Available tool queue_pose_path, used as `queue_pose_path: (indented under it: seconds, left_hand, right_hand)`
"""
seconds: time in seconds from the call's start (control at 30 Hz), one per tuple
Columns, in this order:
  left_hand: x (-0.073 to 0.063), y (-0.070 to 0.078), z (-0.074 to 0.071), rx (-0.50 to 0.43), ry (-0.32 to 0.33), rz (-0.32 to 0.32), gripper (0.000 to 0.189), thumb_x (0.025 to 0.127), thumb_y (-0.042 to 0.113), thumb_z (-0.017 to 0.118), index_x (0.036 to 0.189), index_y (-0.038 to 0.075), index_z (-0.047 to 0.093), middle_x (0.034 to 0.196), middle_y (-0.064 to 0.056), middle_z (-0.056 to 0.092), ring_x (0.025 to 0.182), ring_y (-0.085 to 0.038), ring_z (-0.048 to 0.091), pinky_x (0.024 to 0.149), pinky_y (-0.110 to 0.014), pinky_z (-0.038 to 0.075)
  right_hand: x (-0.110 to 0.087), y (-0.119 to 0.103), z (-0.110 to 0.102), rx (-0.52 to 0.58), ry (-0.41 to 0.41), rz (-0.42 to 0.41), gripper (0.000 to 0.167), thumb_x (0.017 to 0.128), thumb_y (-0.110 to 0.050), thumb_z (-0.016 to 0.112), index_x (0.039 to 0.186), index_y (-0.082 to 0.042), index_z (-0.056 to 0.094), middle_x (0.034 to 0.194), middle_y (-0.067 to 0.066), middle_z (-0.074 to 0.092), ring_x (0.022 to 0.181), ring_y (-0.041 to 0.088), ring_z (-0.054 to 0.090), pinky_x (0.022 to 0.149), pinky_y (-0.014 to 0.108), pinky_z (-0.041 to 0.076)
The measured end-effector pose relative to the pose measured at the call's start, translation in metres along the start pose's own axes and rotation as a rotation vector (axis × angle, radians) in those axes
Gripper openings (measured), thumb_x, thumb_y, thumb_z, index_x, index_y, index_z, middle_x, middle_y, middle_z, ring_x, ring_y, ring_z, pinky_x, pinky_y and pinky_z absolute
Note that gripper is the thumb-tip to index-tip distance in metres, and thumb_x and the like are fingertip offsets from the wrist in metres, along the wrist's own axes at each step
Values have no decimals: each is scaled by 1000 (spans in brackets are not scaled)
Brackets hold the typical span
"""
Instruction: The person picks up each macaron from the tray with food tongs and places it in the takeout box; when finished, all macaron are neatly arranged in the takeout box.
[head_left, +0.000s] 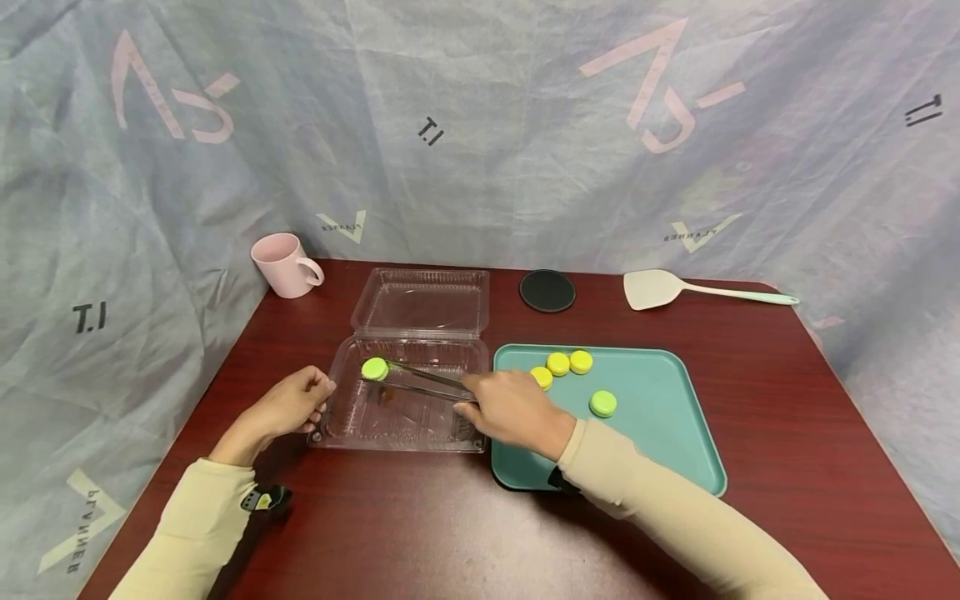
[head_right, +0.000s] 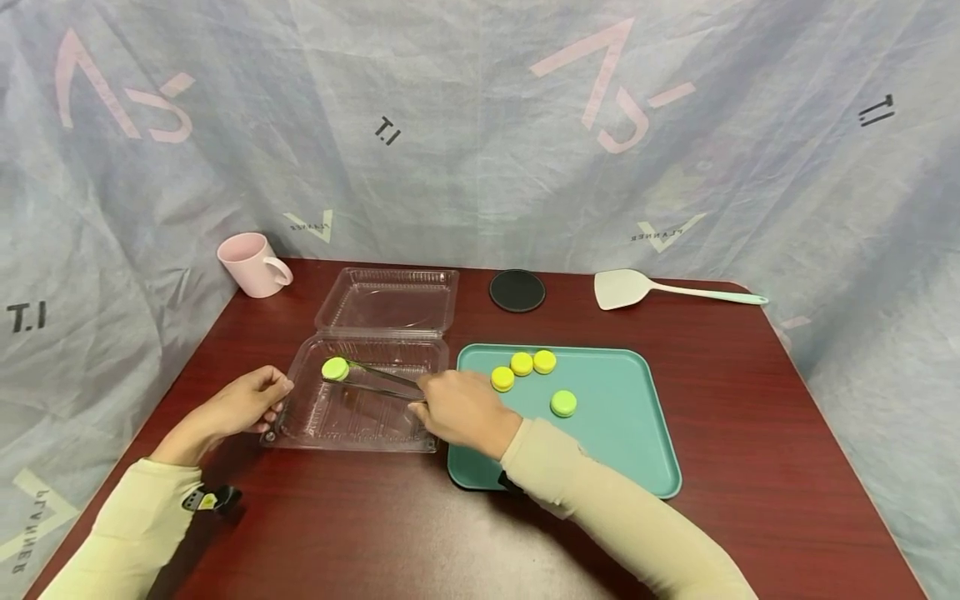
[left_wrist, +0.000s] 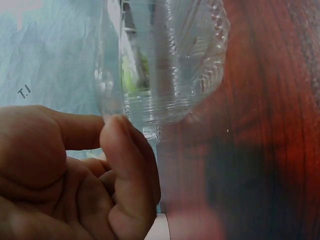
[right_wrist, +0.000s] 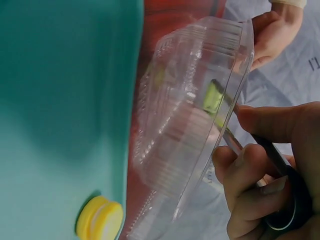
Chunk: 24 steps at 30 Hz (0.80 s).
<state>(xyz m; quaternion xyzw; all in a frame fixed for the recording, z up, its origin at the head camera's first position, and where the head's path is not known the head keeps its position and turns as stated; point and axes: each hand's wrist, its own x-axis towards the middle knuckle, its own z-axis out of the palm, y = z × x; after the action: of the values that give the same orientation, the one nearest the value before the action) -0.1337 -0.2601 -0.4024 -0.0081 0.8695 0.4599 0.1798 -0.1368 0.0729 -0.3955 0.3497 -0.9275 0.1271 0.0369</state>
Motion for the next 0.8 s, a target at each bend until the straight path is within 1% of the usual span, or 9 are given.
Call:
queue_pose_path:
  seconds: [0.07, 0.13, 0.23, 0.33, 0.43, 0.6, 0.8]
  left_hand:
    - [1, 0, 0, 2, -1, -2, 19, 108, 15, 44, 105, -3, 46, 79, -7, 49, 66, -17, 50, 54, -28, 48]
    - [1, 0, 0, 5, 0, -12, 19, 108, 15, 44, 105, -3, 46, 80, -7, 49, 67, -17, 51, 55, -28, 49]
    - [1, 0, -1, 11, 0, -22, 20, 109, 17, 44, 106, -3, 46, 81, -7, 50, 68, -17, 51, 55, -28, 50]
    - [1, 1, -1, 5, 0, -27, 20, 109, 17, 44, 106, -3, 46, 81, -7, 50, 68, -17, 51, 55, -28, 50]
    - [1, 1, 0, -4, -1, -24, 19, 108, 16, 44, 105, -3, 46, 81, -7, 50, 68, -17, 51, 55, -28, 49]
    - [2, 1, 1, -2, -2, -30, 19, 108, 16, 45, 105, -2, 46, 81, -7, 50, 68, -16, 51, 55, -28, 50]
    - [1, 0, 0, -9, -6, -21, 21, 109, 17, 43, 105, -3, 46, 81, -7, 50, 68, -17, 51, 55, -29, 49]
  right_hand:
    - [4, -2, 0, -15, -4, -6, 24, 97, -35, 68, 91, -13, 67, 61, -7, 51, 56, 15, 57, 45, 35, 45]
    - [6, -5, 1, -31, -4, -11, 25, 97, -36, 68, 84, -15, 62, 59, -8, 47, 55, 14, 56, 43, 34, 44]
    - [11, -7, 3, -46, 5, -14, 30, 96, -35, 68, 76, -17, 56, 58, -8, 46, 52, 13, 55, 42, 33, 42]
    - [15, -9, 6, -57, 2, -14, 34, 96, -35, 68, 71, -18, 51, 56, -8, 44, 49, 13, 52, 39, 32, 39]
    - [19, -10, 8, -71, -9, -15, 34, 96, -35, 68, 71, -19, 51, 55, -6, 45, 48, 14, 52, 38, 33, 39]
    - [22, -13, 9, -97, -33, 0, 30, 95, -35, 69, 75, -16, 58, 59, -3, 53, 53, 19, 59, 41, 37, 45]
    - [22, -14, 9, -128, -51, 16, 28, 95, -37, 69, 81, -14, 62, 62, -2, 56, 56, 19, 61, 43, 37, 46]
